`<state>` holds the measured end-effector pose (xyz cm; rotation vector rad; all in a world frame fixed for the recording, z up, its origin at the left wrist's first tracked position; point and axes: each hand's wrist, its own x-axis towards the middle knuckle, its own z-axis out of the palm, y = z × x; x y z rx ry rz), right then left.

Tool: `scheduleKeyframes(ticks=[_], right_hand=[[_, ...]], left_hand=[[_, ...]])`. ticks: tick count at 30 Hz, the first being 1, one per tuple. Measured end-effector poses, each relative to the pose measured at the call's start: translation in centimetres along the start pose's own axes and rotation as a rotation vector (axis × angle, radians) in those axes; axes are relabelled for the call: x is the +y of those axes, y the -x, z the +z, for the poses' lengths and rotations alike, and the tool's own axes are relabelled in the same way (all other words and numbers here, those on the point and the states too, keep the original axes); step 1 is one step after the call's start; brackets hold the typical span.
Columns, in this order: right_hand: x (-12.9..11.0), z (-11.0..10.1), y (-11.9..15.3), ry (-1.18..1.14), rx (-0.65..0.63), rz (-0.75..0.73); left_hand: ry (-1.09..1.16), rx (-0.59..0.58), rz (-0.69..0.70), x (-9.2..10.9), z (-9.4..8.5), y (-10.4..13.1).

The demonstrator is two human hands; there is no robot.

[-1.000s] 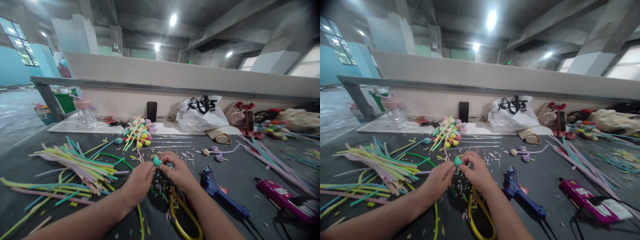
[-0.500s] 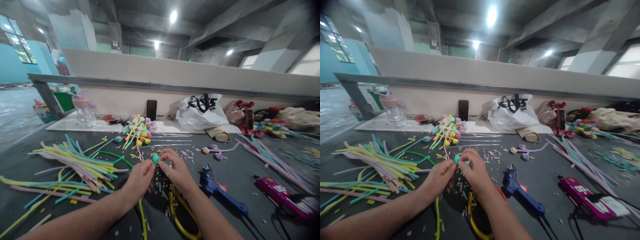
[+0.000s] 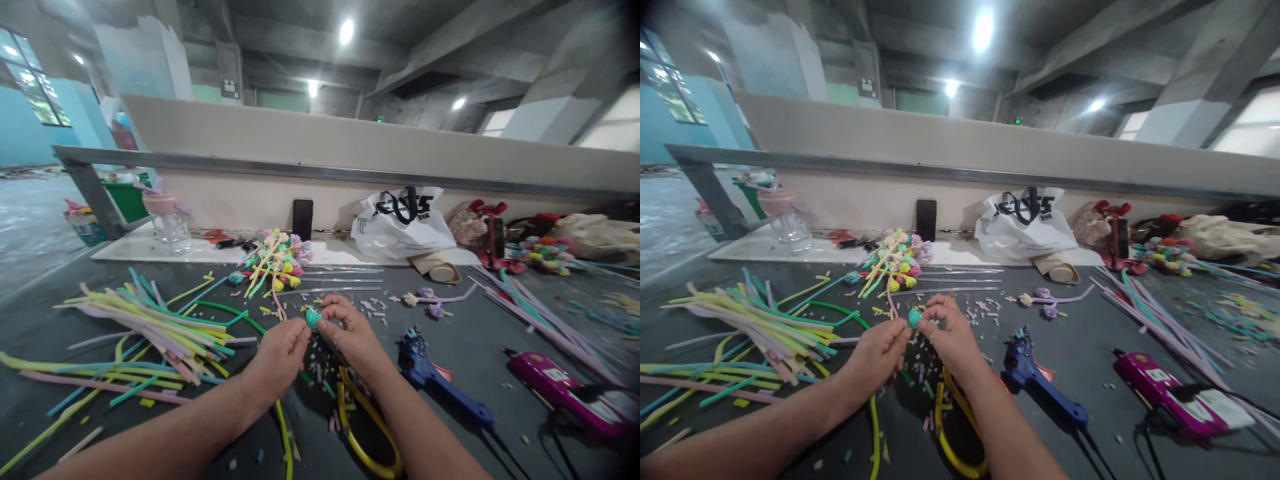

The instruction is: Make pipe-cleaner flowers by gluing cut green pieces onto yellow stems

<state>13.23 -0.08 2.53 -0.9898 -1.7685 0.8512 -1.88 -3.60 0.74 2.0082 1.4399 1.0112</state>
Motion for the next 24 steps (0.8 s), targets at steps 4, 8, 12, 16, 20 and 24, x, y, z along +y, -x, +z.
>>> scheduleKeyframes(ticks=[4, 8, 12, 16, 20, 24], right_hand=[[-0.3, -0.1, -0.1, 0.048, 0.029, 0.014], [-0.3, -0.2, -0.2, 0.129, 0.040, 0.014], [0.2, -0.4, -0.3, 0.198, -0.016, 0.010], [0.4, -0.7, -0.3, 0.197, -0.041, 0.023], [0.3, -0.6, -0.3, 0.173, -0.047, 0.054], [0.3, -0.3, -0.2, 0.135, -0.011, 0.106]], left_hand=[[-0.226, 0.093, 0.155, -0.5, -0.1, -0.3], [-0.318, 0.085, 0.257, -0.9, 0.1, -0.1], [-0.356, 0.039, 0.302, -1.1, 0.2, 0.1], [-0.438, -0.033, 0.306, -1.3, 0.2, 0.2], [-0.458, -0.101, 0.264, -1.2, 0.1, 0.2], [-0.500, -0.149, 0.267, -1.1, 0.1, 0.3]])
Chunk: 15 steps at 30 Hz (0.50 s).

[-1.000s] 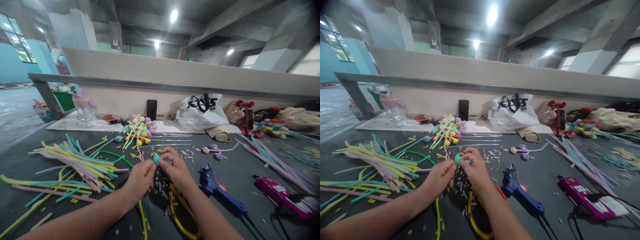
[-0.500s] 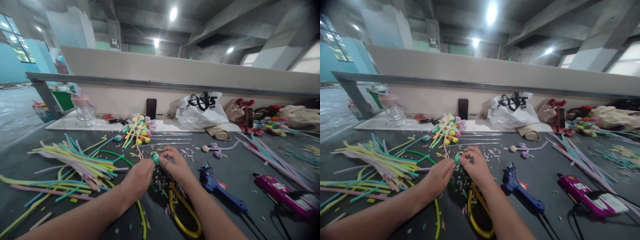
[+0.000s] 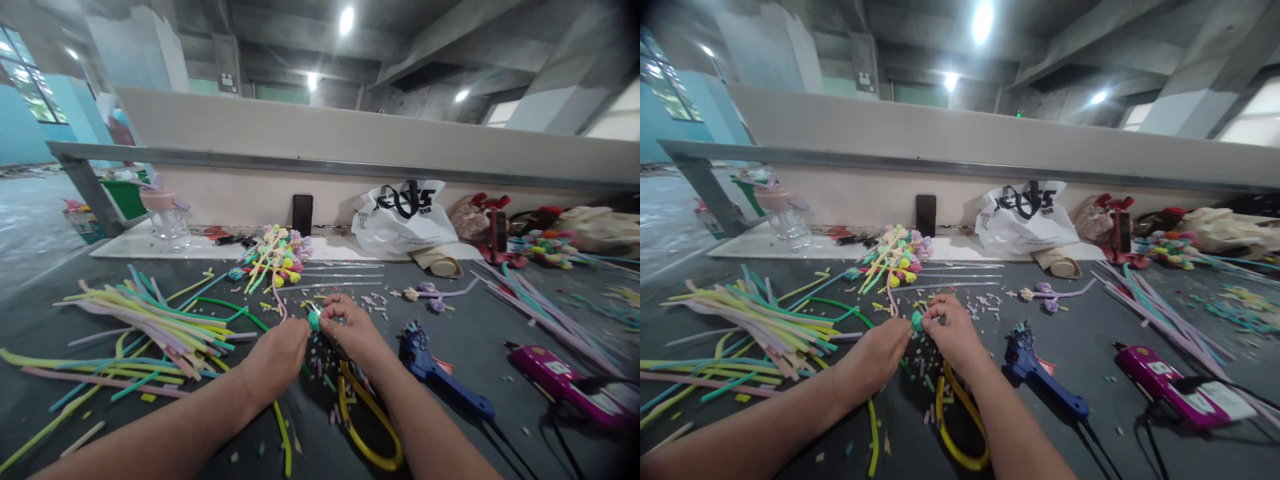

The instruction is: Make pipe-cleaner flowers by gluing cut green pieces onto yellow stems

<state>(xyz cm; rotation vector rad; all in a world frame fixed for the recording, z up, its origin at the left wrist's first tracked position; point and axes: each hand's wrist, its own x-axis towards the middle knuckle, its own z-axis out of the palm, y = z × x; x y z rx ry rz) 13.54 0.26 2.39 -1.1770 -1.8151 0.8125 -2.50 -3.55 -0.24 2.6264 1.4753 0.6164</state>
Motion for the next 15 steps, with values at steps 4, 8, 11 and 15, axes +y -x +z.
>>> scheduleKeyframes(ticks=[4, 8, 11, 15], right_hand=[[0.0, 0.3, 0.1, -0.041, -0.018, 0.059], [-0.2, 0.1, 0.1, -0.099, -0.040, 0.096], [-0.5, -0.3, 0.1, -0.171, -0.017, 0.056], [-0.5, -0.4, 0.1, -0.338, 0.059, 0.083]], left_hand=[[0.009, -0.003, -0.008, -0.1, -0.2, 0.0], [0.247, 0.046, -0.057, -0.2, -0.4, -0.2], [0.563, 0.046, -0.199, 0.3, -0.4, -0.4], [1.329, -0.142, -0.415, 1.4, -1.4, -1.0]])
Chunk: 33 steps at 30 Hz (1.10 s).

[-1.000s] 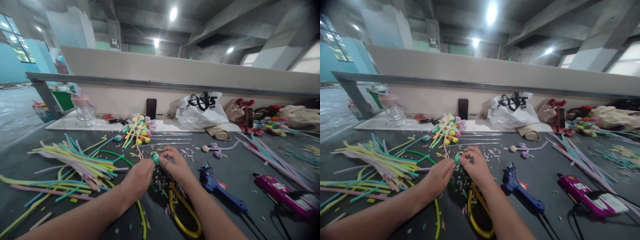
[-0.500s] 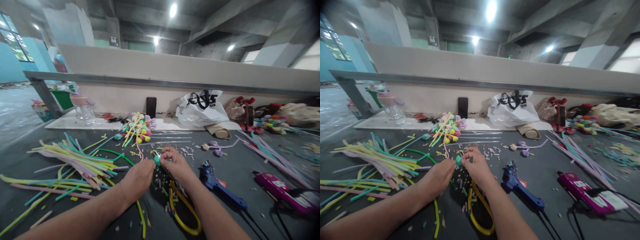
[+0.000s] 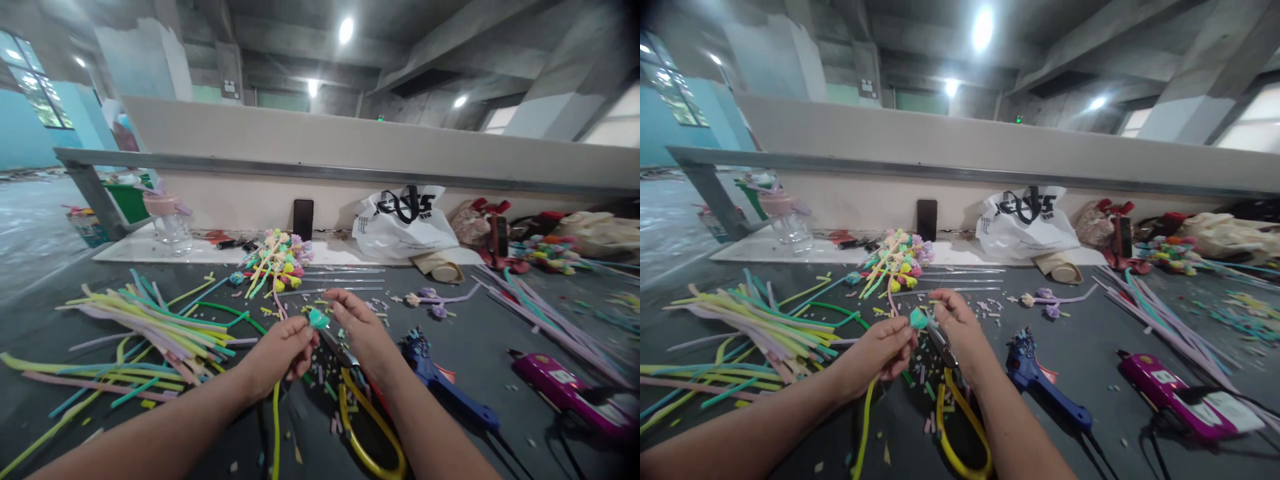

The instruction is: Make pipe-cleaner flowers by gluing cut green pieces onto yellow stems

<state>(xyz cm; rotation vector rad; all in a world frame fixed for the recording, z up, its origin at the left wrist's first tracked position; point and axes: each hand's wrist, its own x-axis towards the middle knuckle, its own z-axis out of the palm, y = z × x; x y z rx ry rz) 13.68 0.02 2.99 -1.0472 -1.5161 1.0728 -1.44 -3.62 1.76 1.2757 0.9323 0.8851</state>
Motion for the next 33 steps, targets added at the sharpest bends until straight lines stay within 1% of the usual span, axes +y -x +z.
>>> scheduleKeyframes(ticks=[1, 2, 3, 4, 6, 8, 9, 10, 11, 12, 13, 14, 16, 17, 18, 20, 22, 24, 28, 31, 33], right_hand=[[0.1, 0.0, 0.0, -0.022, 0.006, 0.019], [0.2, -0.1, 0.0, -0.032, 0.009, 0.031], [0.4, -0.1, 0.0, -0.040, 0.014, 0.037], [0.5, -0.2, -0.1, -0.052, 0.034, 0.042], [0.9, -0.4, -0.5, -0.091, 0.091, 0.054], [1.2, -0.5, -0.9, -0.116, 0.190, 0.089], [1.3, -0.6, -1.2, -0.126, 0.221, 0.107], [1.4, -0.6, -1.3, -0.136, 0.241, 0.120], [1.3, -0.6, -1.4, -0.146, 0.248, 0.128], [1.3, -0.5, -1.4, -0.156, 0.245, 0.130], [1.1, -0.5, -1.3, -0.166, 0.232, 0.124], [1.0, -0.4, -1.2, -0.175, 0.214, 0.113], [0.6, -0.2, -0.7, -0.197, 0.162, 0.078], [0.4, 0.0, -0.5, -0.211, 0.132, 0.059], [0.3, 0.1, -0.2, -0.226, 0.104, 0.041], [0.0, 0.3, 0.2, -0.254, 0.048, 0.008], [-0.3, 0.4, 0.6, -0.243, 0.012, -0.020], [-0.6, 0.5, 0.9, -0.201, -0.025, -0.042], [-0.7, 0.5, 1.2, -0.169, -0.100, -0.087], [-0.6, 0.5, 1.2, -0.177, -0.154, -0.090], [-0.7, 0.4, 1.3, -0.215, -0.217, -0.080]], left_hand=[[0.207, -0.030, -0.018, 0.8, -0.3, -0.1], [0.370, -0.028, 0.012, 1.8, -1.1, -0.2], [0.514, 0.019, 0.097, 3.0, -2.4, -0.3], [0.657, 0.095, 0.205, 4.3, -4.3, -0.3], [0.940, 0.339, 0.453, 7.1, -8.9, 0.0], [0.955, 0.445, 0.549, 9.5, -13.5, 1.0], [0.951, 0.471, 0.568, 10.4, -15.1, 1.6], [0.949, 0.479, 0.573, 11.0, -16.1, 2.1], [0.949, 0.468, 0.568, 11.3, -16.4, 2.4], [0.952, 0.439, 0.552, 11.3, -15.9, 2.4], [0.956, 0.392, 0.533, 11.0, -14.8, 2.3], [0.954, 0.309, 0.485, 10.4, -13.3, 2.1], [0.877, -0.036, 0.260, 9.0, -9.6, 1.5], [0.828, -0.171, 0.145, 8.1, -7.8, 1.3], [0.785, -0.274, 0.065, 7.3, -6.3, 1.1], [0.738, -0.404, -0.033, 5.8, -4.3, 1.0], [0.713, -0.475, -0.081, 4.7, -3.6, 1.0], [0.682, -0.503, -0.093, 4.0, -3.4, 1.1], [0.579, -0.489, -0.088, 3.5, -3.1, 1.1], [0.531, -0.480, -0.125, 3.1, -2.7, 1.0], [0.537, -0.493, -0.157, 2.8, -2.5, 1.0]])
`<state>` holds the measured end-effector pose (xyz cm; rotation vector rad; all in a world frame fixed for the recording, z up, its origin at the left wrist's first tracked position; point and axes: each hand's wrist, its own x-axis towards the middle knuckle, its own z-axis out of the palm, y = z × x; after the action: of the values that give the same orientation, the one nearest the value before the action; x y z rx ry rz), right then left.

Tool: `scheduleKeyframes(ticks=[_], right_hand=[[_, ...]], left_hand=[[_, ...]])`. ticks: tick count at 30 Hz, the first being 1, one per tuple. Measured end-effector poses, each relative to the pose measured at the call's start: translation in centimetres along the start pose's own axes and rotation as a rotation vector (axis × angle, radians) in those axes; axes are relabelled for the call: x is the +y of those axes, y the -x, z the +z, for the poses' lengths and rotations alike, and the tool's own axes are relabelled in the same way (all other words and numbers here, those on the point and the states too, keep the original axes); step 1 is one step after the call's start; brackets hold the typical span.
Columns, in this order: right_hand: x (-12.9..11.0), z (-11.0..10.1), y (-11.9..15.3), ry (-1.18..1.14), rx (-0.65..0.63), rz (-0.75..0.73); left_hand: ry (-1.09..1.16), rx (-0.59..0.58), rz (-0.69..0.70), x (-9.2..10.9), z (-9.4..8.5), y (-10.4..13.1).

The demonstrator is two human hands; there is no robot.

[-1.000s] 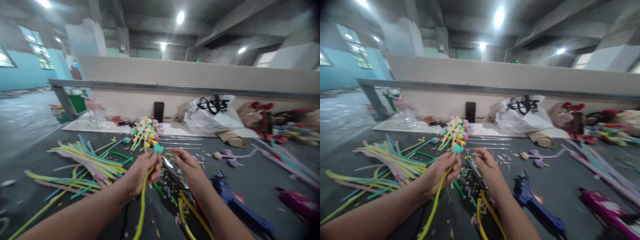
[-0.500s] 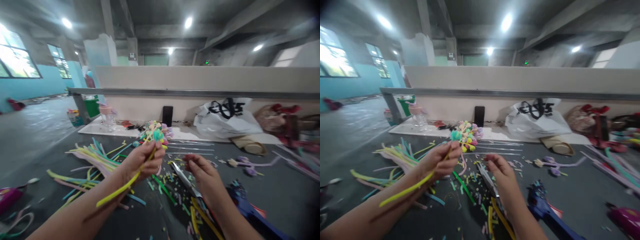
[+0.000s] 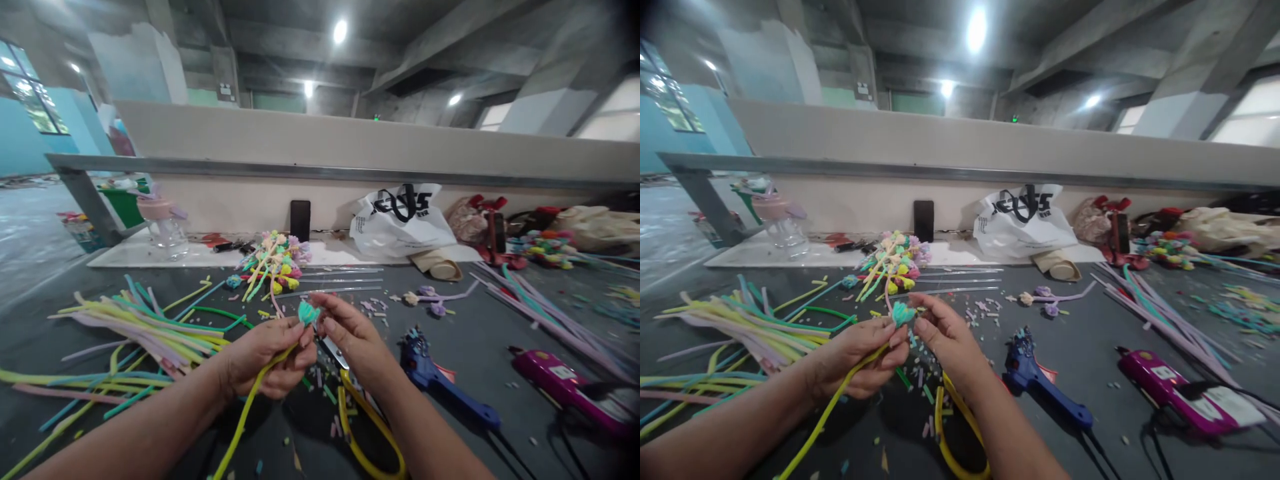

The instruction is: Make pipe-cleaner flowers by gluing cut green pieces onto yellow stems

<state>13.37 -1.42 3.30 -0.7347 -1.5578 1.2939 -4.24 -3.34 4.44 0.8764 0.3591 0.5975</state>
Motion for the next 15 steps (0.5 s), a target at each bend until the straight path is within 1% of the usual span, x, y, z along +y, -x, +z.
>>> scheduleKeyframes(ticks=[4, 8, 10, 13, 15], right_hand=[[-0.6, 0.1, 0.3, -0.072, -0.126, 0.026], [-1.1, 0.1, 0.4, -0.017, -0.180, 0.058], [-1.1, 0.0, 0.3, 0.055, -0.177, 0.059], [-1.1, -0.2, 0.1, 0.136, -0.143, 0.071], [-1.1, -0.3, 0.0, 0.150, -0.133, 0.091]], left_hand=[[0.012, -0.016, -0.079, -0.5, -0.2, 0.0], [-0.059, -0.020, -0.122, -1.1, -0.6, -0.1], [-0.146, 0.039, -0.099, -1.5, -0.8, -0.5], [-0.257, 0.164, -0.006, -1.9, -1.2, -1.1], [-0.283, 0.206, 0.033, -2.2, -1.5, -1.4]])
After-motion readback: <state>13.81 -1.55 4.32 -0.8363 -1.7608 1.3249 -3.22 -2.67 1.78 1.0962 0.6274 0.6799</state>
